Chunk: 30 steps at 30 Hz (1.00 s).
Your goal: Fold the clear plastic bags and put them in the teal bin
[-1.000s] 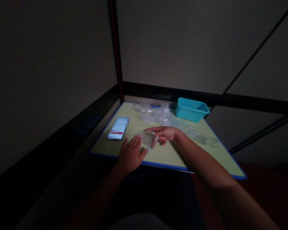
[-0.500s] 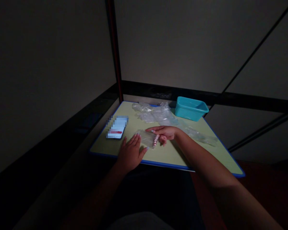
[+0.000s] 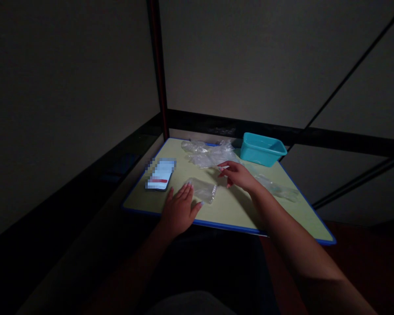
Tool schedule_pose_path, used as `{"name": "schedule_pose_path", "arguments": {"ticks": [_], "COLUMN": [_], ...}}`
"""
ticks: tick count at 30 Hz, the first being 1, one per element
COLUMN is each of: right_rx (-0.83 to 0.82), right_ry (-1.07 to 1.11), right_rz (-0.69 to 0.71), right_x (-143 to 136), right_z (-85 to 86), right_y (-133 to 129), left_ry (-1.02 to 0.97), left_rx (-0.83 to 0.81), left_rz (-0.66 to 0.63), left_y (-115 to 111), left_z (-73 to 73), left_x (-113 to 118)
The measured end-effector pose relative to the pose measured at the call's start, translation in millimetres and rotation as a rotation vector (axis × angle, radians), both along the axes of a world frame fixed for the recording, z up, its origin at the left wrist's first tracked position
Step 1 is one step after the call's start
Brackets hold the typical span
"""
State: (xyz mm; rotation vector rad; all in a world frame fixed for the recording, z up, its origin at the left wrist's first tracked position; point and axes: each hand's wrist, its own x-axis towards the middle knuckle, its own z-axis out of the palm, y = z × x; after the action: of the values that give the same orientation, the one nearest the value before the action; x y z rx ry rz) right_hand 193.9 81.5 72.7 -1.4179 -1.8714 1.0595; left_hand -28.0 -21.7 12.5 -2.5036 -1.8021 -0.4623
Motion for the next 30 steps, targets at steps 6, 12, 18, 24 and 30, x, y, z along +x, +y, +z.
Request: {"name": "schedule_pose_path", "arguments": {"ticks": [6, 12, 18, 24, 30], "right_rx": [0.565, 0.474, 0.395, 0.367, 0.389], "right_ry": [-0.453, -0.63, -0.66, -0.682, -0.71], "right_rz": [0.398, 0.5, 0.446, 0.415, 0.443], "right_x": [-7, -14, -12, -8, -4], "right_z": [-10.0, -23.6, -26.7, -33.0, -37.7], "right_y": [-58, -85, -85, -88, -90], "left_ry": [0.029, 0.034, 0.026, 0.02, 0.023], "left_rx": [-0.005, -0.02, -0.02, -0.024, -0.026], "left_rz": [0.003, 0.0, -0.001, 0.002, 0.0], "left_y": [0, 1, 1, 0, 1], "left_z": [-0.1, 0.5, -0.4, -1.0, 0.4], "left_x": [0, 0, -1, 0, 0]}}
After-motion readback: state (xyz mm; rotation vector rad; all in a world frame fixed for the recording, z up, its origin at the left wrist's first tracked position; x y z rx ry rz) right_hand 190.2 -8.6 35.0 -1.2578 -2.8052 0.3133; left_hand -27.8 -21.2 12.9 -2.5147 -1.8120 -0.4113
